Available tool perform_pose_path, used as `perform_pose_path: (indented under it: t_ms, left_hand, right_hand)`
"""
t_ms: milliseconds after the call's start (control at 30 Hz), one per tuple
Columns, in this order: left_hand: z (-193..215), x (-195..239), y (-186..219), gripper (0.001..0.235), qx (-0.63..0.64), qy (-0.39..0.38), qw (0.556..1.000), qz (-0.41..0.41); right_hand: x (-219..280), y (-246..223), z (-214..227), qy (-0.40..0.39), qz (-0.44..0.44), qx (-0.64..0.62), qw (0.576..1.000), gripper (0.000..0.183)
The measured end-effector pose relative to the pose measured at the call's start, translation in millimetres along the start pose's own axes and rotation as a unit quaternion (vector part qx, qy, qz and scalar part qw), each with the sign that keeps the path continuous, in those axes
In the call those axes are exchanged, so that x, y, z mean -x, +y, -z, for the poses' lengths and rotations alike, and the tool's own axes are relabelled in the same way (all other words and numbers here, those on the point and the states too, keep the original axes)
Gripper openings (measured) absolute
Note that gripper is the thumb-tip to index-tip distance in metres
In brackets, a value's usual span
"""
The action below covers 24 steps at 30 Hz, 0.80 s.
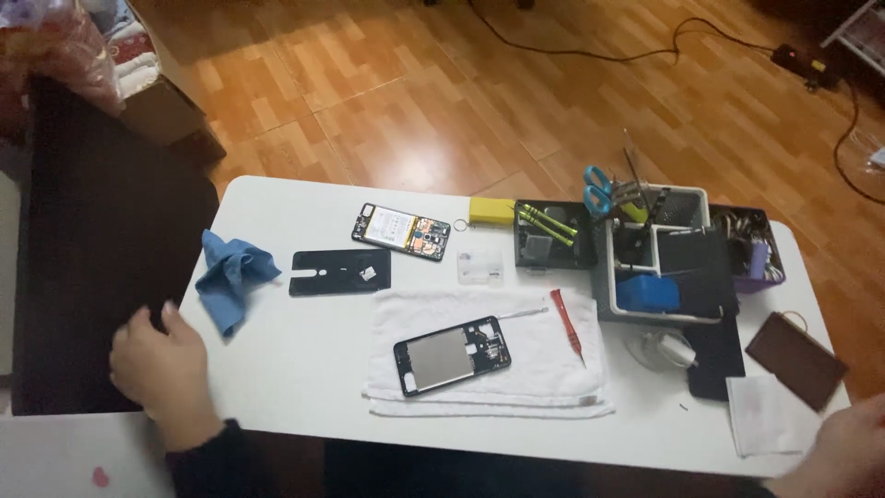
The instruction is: Disassembling a smartphone by prying off the chassis and removing internal components like the battery and screen.
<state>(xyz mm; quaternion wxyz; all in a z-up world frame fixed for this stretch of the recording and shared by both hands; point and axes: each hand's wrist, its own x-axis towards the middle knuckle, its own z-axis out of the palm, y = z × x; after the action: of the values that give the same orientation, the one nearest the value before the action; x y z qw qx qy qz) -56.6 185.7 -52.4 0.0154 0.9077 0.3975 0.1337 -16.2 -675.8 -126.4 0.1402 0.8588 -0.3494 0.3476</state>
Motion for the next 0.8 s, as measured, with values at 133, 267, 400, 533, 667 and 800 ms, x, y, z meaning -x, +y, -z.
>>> perform_pose_path:
  t_ms: [133,267,400,533,667,800]
  left_hand:
    - [39,42,92,0.023,0.276,0.247,0.888,-0.273]
    - [64,104,179,0.047,0.473,0.027,0.652,-0.592]
    - [52,129,208,0.044,0.401,-0.069,0.596,-0.692]
    - [29,116,216,0.062,0.316,-0.161,0.590,-0.725]
    - [42,112,219,0.065,0.267,-0.222,0.607,-0.715]
    - [56,110,220,0.062,0.230,-0.252,0.614,-0.712]
  right_hand:
    - [83,-114,189,0.120,0.045,-0.347,0.929,0.048]
    - [70,-166,181,0.190,0.348,-0.448,0.802,0.026]
    - [69,-260,276,-0.188,0.380,-0.470,0.774,0.016]
    - [85,-277,231,-0.156,0.476,-0.368,0.783,0.018]
    - [89,-277,230,-0.270,0.491,-0.361,0.745,0.015]
    - [93,-282,230,-0.326,0.468,-0.335,0.750,0.012]
